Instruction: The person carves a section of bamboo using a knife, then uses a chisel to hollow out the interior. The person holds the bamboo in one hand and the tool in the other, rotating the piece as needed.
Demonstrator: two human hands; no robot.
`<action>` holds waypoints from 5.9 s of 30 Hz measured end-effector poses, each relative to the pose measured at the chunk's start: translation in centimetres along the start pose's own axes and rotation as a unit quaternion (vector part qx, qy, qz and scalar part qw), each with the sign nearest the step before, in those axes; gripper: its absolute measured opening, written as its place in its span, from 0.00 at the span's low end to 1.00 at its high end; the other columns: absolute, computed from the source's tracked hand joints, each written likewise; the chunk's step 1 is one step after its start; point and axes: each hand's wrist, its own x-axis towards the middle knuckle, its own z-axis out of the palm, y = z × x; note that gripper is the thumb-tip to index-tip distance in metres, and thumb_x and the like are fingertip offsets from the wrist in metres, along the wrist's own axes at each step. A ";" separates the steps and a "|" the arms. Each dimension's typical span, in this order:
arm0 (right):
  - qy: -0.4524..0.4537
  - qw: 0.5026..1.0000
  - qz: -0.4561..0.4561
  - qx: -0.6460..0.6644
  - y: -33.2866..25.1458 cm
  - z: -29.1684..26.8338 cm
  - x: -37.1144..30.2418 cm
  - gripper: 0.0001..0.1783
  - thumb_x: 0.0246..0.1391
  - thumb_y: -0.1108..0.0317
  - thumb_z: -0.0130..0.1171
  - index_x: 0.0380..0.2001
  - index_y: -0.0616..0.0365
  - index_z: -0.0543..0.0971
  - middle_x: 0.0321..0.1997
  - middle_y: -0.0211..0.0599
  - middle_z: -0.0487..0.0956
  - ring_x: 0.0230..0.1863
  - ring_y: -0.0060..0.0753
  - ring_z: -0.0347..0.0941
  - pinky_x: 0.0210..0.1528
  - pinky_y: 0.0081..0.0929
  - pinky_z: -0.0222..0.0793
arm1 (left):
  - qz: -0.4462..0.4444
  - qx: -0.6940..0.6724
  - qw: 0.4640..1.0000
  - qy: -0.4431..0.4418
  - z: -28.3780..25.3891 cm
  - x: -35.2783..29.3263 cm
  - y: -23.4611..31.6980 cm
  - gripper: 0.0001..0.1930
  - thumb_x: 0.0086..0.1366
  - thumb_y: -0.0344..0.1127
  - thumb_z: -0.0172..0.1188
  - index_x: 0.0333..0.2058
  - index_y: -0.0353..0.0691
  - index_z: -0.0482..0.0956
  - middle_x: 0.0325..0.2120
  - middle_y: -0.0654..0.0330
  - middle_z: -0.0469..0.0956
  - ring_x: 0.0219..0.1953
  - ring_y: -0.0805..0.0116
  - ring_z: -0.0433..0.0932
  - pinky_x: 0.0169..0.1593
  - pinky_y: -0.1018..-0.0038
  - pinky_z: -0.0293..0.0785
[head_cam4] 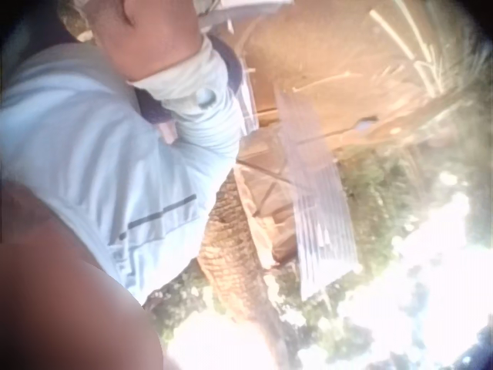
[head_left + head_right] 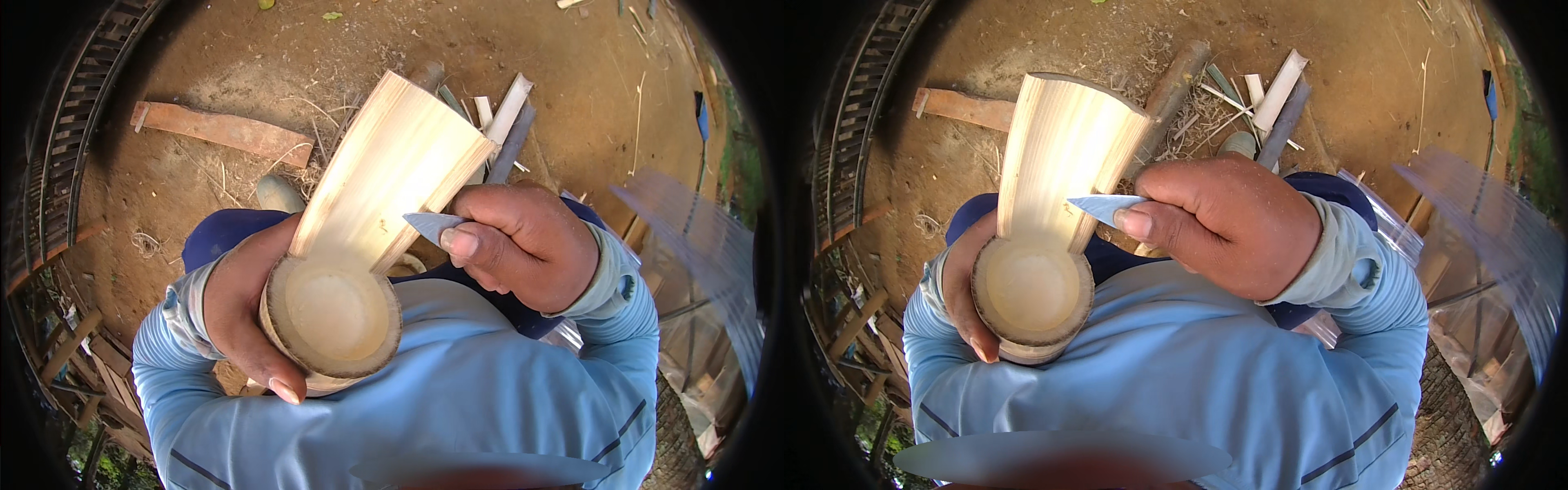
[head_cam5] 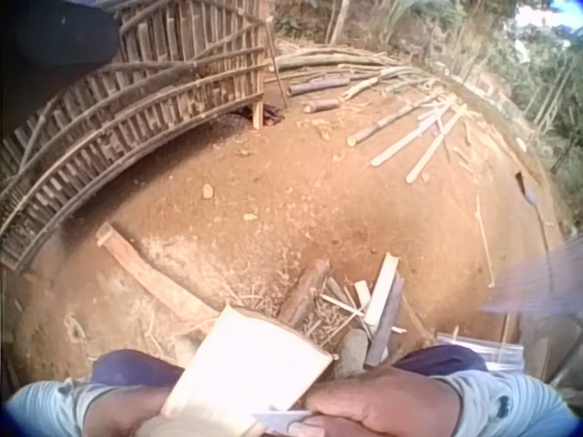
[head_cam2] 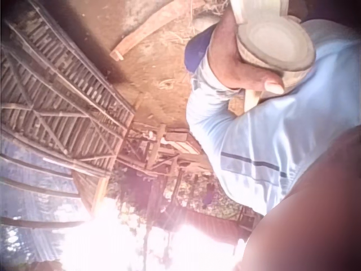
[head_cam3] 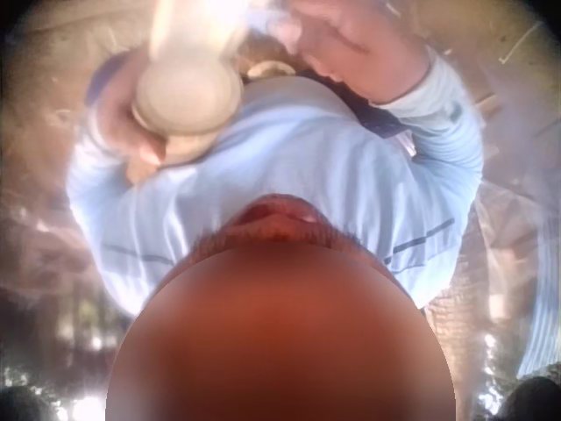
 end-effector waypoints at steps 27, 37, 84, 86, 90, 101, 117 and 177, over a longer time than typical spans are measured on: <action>0.095 0.992 0.012 0.077 -0.4 -1.9 0.1 0.20 0.69 0.57 0.49 0.26 0.60 0.72 0.14 0.27 0.67 0.13 0.18 0.61 0.17 0.18 0.56 | -0.037 -0.073 0.996 0.036 0.3 -0.3 0.0 0.65 0.32 0.38 0.86 0.65 0.24 0.51 0.52 0.45 0.73 0.50 0.62 0.77 0.52 0.69 0.72; -0.002 1.000 -0.014 -0.010 0.1 -0.4 0.0 0.22 0.69 0.53 0.49 0.27 0.60 0.73 0.14 0.35 0.70 0.16 0.32 0.69 0.20 0.32 0.62 | 0.018 -0.043 0.997 -0.066 -1.0 0.0 -0.9 0.63 0.36 0.39 0.85 0.66 0.28 0.50 0.56 0.49 0.71 0.54 0.66 0.73 0.57 0.68 0.69; 0.090 0.993 -0.007 0.071 0.3 -2.3 -1.1 0.20 0.68 0.54 0.49 0.26 0.57 0.72 0.14 0.25 0.67 0.13 0.17 0.61 0.16 0.18 0.55 | -0.060 -0.053 0.997 0.016 -0.7 -1.4 -0.7 0.65 0.34 0.45 0.85 0.65 0.24 0.51 0.55 0.41 0.70 0.53 0.56 0.75 0.55 0.63 0.72; 0.035 0.993 -0.090 -0.069 0.5 -0.8 -0.6 0.22 0.69 0.54 0.49 0.25 0.59 0.72 0.13 0.27 0.69 0.15 0.21 0.67 0.19 0.24 0.62 | -0.061 -0.085 0.995 0.008 -0.9 -1.4 -1.1 0.66 0.34 0.46 0.85 0.65 0.24 0.51 0.55 0.38 0.69 0.53 0.53 0.76 0.55 0.61 0.73; -0.006 0.992 -0.097 -0.078 1.5 0.7 0.4 0.22 0.68 0.54 0.50 0.25 0.59 0.72 0.15 0.40 0.68 0.18 0.39 0.69 0.24 0.37 0.64 | -0.034 -0.118 0.991 -0.062 -2.1 -1.1 -2.4 0.67 0.33 0.46 0.86 0.65 0.25 0.49 0.54 0.35 0.69 0.53 0.48 0.76 0.53 0.57 0.74; 0.009 0.995 -0.090 -0.044 1.1 -0.2 0.4 0.24 0.68 0.52 0.49 0.25 0.60 0.71 0.16 0.44 0.66 0.18 0.46 0.64 0.24 0.41 0.61 | -0.044 -0.105 0.989 -0.092 -3.5 -1.9 -2.9 0.71 0.30 0.46 0.87 0.66 0.27 0.46 0.54 0.31 0.67 0.53 0.43 0.75 0.53 0.53 0.75; -0.012 0.995 -0.092 -0.032 1.8 0.4 0.7 0.23 0.68 0.52 0.49 0.25 0.59 0.72 0.18 0.46 0.67 0.21 0.53 0.67 0.25 0.44 0.61 | 0.031 -0.091 0.981 -0.169 -4.2 -0.8 -3.1 0.65 0.32 0.48 0.85 0.65 0.29 0.54 0.57 0.27 0.61 0.53 0.39 0.74 0.51 0.51 0.77; 0.120 0.978 -0.101 0.135 1.6 -3.8 0.3 0.23 0.69 0.51 0.46 0.26 0.57 0.71 0.12 0.24 0.66 0.10 0.15 0.58 0.15 0.17 0.54 | -0.039 -0.158 0.979 -0.126 -2.6 -0.3 -1.7 0.65 0.37 0.44 0.83 0.65 0.23 0.48 0.54 0.38 0.69 0.53 0.51 0.75 0.54 0.60 0.71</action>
